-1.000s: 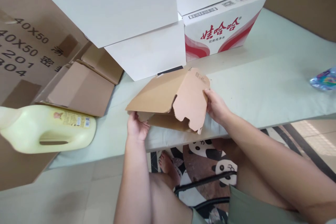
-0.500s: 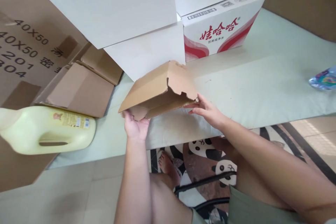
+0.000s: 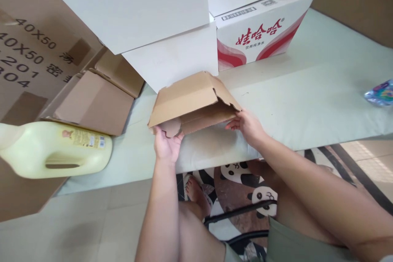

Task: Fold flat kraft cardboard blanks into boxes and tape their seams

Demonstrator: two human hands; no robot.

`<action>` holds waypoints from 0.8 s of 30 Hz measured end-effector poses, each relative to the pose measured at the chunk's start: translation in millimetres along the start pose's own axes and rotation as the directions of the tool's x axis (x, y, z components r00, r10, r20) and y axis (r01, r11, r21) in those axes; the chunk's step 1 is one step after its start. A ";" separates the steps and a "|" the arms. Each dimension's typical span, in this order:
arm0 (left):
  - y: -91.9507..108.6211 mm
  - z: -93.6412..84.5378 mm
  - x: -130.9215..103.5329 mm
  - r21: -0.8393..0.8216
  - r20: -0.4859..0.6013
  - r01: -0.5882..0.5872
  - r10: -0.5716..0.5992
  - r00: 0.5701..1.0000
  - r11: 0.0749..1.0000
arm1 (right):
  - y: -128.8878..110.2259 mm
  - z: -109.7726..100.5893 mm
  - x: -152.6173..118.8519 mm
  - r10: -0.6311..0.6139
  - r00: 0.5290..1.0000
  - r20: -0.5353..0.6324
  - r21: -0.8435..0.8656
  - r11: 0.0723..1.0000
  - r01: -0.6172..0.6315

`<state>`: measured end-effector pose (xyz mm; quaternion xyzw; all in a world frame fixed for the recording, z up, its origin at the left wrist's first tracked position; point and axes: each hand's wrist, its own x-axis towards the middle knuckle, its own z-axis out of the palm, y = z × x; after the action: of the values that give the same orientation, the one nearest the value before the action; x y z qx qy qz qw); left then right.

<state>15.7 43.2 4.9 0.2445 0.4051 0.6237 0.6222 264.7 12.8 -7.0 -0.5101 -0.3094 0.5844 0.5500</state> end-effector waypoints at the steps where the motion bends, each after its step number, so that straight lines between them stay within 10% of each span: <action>1: 1.8 -1.9 1.1 -0.022 -0.018 -0.008 0.007 1.000 1.000 | -1.5 -1.2 -1.2 -0.036 0.998 0.051 0.019 0.999 0.035; 10: 17.1 -31.8 14.2 -0.222 0.038 0.130 -0.125 0.991 0.966 | -9.0 -11.3 -2.2 -0.127 0.990 0.059 0.022 0.992 0.126; 19: 15.7 -24.0 8.1 -0.132 -0.041 0.105 -0.111 0.993 0.986 | -4.7 -13.8 3.0 -0.130 0.991 0.016 0.025 0.991 0.129; 24: 16.8 -19.4 4.8 -0.072 -0.067 0.078 -0.083 0.994 0.994 | -1.7 -20.6 1.0 -0.407 0.911 -0.066 -0.177 0.903 0.390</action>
<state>-10.2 45.7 6.9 0.1843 0.4144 0.6199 0.6403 284.7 10.0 -11.7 -0.5075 -0.4248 0.4062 0.6301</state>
